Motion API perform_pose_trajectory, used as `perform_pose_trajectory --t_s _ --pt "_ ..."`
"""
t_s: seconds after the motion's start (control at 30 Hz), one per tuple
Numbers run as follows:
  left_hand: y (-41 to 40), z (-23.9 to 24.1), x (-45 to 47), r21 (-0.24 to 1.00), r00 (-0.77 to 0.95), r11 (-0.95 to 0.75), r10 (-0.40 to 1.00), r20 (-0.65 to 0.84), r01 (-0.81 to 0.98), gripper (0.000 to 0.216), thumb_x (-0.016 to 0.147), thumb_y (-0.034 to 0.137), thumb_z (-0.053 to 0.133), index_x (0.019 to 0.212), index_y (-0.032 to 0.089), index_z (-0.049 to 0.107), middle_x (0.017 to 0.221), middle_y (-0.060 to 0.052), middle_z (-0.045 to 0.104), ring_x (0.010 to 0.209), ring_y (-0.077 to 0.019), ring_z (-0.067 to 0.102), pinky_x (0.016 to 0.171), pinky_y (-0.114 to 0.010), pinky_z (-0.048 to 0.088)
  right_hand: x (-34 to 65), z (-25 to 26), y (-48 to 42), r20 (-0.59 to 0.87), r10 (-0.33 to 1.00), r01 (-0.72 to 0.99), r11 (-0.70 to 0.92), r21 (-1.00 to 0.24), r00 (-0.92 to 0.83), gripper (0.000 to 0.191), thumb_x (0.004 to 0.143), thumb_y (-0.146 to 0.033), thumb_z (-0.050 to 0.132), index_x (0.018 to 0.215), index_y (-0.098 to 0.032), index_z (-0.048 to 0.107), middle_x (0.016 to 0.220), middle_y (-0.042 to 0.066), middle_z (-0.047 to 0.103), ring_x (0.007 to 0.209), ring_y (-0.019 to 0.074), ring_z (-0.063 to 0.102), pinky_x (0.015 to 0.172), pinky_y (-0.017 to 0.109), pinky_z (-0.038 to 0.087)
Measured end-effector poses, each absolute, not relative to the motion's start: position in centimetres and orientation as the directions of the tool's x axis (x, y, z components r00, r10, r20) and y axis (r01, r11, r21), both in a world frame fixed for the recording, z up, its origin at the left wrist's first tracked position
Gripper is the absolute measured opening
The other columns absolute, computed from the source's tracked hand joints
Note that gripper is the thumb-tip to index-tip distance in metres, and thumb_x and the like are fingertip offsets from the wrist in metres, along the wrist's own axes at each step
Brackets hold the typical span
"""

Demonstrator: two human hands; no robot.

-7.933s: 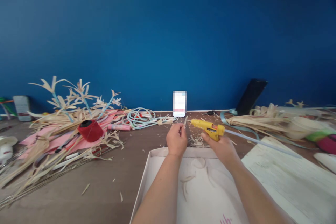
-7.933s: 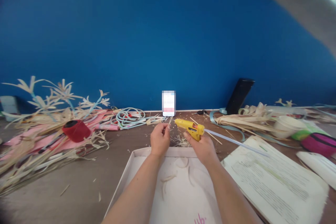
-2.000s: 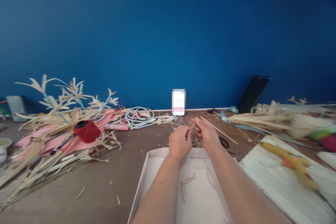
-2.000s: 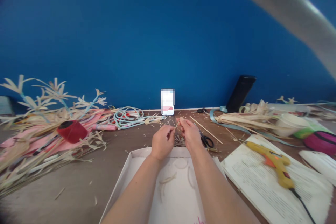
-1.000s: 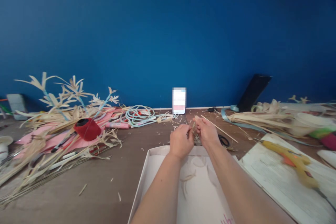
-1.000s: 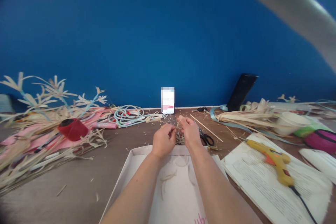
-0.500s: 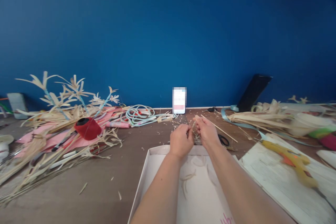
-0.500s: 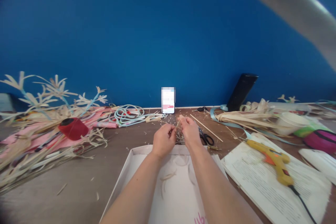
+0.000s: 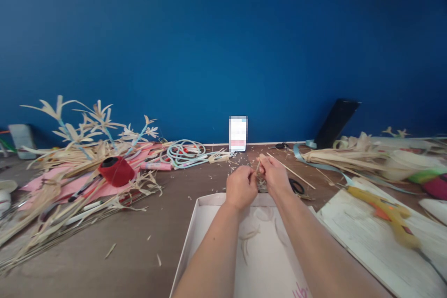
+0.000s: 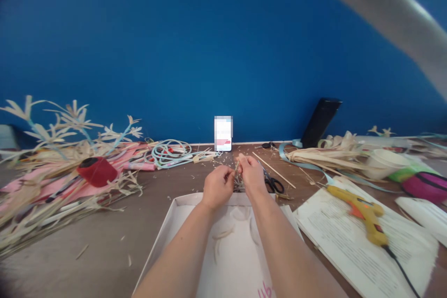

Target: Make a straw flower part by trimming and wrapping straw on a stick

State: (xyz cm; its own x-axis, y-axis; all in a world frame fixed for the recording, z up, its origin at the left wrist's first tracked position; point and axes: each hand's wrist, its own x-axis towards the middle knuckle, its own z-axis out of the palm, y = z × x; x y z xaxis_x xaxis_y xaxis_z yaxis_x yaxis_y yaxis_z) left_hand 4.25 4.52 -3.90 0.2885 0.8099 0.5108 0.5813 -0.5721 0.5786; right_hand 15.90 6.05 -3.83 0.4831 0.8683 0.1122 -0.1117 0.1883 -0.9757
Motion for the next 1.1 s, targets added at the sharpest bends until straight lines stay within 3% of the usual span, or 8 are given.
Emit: perform_pose_trajectory --t_s 0.5,1.1 --pt "4.63 -4.03 4.24 0.606 0.311 -0.578 0.812 0.494 0.546 0.017 0.083 0.025 0.041 0.075 0.020 0.055 0.077 -0.001 0.059 0.071 -0.0135 0.052 0.062 -0.024 0.035 15.88 -3.76 6.06 0.112 0.859 -0.115 0.194 -0.974 0.500 0.031 0.067 -0.048 0.063 0.064 -0.017 0.059 0.044 -0.006 0.042 0.039 0.0069 0.032 0.039 0.022 0.023" --pt "4.54 -4.02 4.16 0.626 0.307 -0.577 0.814 0.494 0.524 0.013 0.081 0.022 0.042 0.076 0.021 0.054 0.078 0.000 0.058 0.070 -0.0120 0.051 0.061 -0.023 0.034 15.72 -3.34 5.94 0.038 0.875 -0.163 0.132 -0.978 0.482 0.031 0.065 -0.046 0.064 0.062 -0.018 0.053 0.039 -0.009 0.030 0.035 0.0058 0.022 0.035 0.021 0.014"
